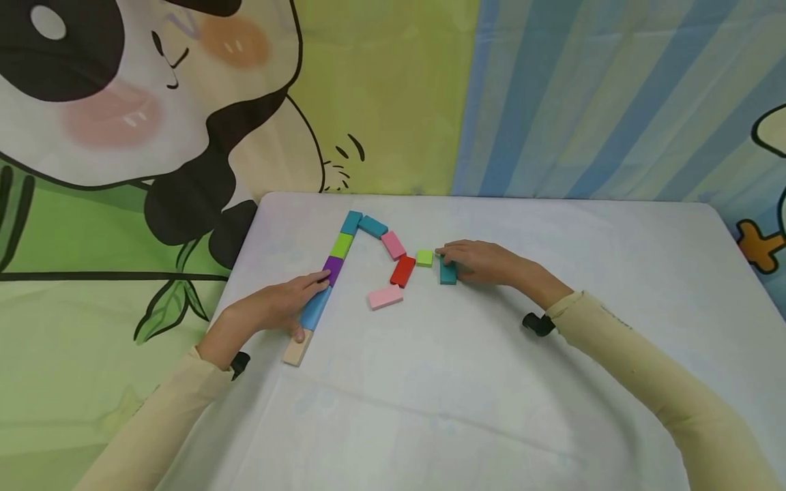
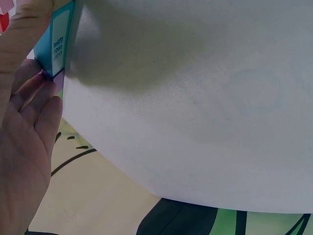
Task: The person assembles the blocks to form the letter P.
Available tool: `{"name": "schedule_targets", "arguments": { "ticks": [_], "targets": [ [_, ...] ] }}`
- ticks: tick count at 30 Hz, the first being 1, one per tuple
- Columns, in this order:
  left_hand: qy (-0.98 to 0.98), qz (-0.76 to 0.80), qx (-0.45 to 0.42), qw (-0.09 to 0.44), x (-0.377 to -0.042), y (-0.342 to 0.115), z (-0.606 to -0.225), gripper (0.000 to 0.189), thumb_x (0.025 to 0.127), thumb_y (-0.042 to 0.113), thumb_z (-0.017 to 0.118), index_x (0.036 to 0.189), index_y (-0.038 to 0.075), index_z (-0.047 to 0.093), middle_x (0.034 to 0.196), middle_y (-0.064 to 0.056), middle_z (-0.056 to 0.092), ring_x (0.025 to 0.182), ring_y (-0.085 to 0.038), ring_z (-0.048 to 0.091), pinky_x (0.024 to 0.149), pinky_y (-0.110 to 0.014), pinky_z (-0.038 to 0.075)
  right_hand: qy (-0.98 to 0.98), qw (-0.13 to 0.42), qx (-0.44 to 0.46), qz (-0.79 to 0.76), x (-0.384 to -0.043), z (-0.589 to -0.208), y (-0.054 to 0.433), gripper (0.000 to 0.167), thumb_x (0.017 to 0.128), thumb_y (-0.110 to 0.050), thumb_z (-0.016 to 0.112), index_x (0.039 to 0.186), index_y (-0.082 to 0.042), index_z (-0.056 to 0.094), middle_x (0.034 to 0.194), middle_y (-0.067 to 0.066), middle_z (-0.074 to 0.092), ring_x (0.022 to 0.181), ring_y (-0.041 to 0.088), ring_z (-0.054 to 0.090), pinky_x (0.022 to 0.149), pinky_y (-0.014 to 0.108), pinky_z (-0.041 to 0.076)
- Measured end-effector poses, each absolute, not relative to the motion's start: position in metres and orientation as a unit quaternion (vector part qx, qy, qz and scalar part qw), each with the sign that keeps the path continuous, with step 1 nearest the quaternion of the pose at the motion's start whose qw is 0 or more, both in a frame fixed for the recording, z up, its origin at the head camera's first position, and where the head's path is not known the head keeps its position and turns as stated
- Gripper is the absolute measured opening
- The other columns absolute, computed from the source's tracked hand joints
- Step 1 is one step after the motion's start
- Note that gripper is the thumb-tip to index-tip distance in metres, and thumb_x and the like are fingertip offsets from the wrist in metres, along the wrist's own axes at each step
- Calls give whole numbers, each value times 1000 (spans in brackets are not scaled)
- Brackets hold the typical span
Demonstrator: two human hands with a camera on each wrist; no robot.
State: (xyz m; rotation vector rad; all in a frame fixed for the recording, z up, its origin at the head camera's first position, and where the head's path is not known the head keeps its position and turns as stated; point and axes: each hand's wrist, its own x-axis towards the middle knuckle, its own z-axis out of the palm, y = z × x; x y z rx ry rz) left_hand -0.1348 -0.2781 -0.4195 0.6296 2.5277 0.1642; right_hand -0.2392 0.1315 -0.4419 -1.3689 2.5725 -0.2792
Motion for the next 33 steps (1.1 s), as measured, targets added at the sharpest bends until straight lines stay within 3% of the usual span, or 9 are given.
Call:
{"name": "schedule_targets", "arguments": {
  "ticks": [4,9,14,21,26,33],
  "targets": [
    [935,61,231,264,-135,-278,-421,113,67,38,84,155,5,20,164,-13,13,149,-38,20,113,-52,36,856,103,-498,-87,-241,-442,135,36,88,-11,70,123,-13,59,144,7,54,135,29,49,104,46,48],
    [934,57,232,264,-135,-277,-420,112,68,38,84,154,5,20,164,-13,12,149,-38,20,113,-51,37,830,76,-546,-88,-239,-442,136,39,87,-7,70,125,-10,63,129,10,63,122,29,58,100,45,51],
    [935,57,223,269,-136,-276,-417,112,68,37,84,155,5,20,164,-12,11,149,-37,19,113,-51,36,840,75,-525,-115,-235,-436,129,37,87,-13,72,123,-12,65,120,9,64,113,24,59,95,40,55],
    [935,58,220,273,-135,-277,-418,113,68,38,83,155,6,19,164,-12,11,149,-38,19,113,-52,36,837,42,-506,-207,-194,-422,64,39,84,-25,76,119,-12,66,108,3,66,99,15,59,85,29,57],
    [935,55,223,271,-135,-278,-418,113,69,39,83,155,7,17,164,-13,11,150,-37,19,114,-53,34,833,70,-508,-209,-170,-428,10,41,86,-30,74,121,-11,65,103,3,66,89,12,59,77,20,54],
    [932,52,240,266,-137,-278,-417,113,70,40,82,155,5,17,164,-14,12,149,-37,21,115,-52,34,845,90,-495,-183,-165,-442,-27,43,89,-33,70,124,-11,63,108,3,66,95,13,60,85,22,53]
  ]
}}
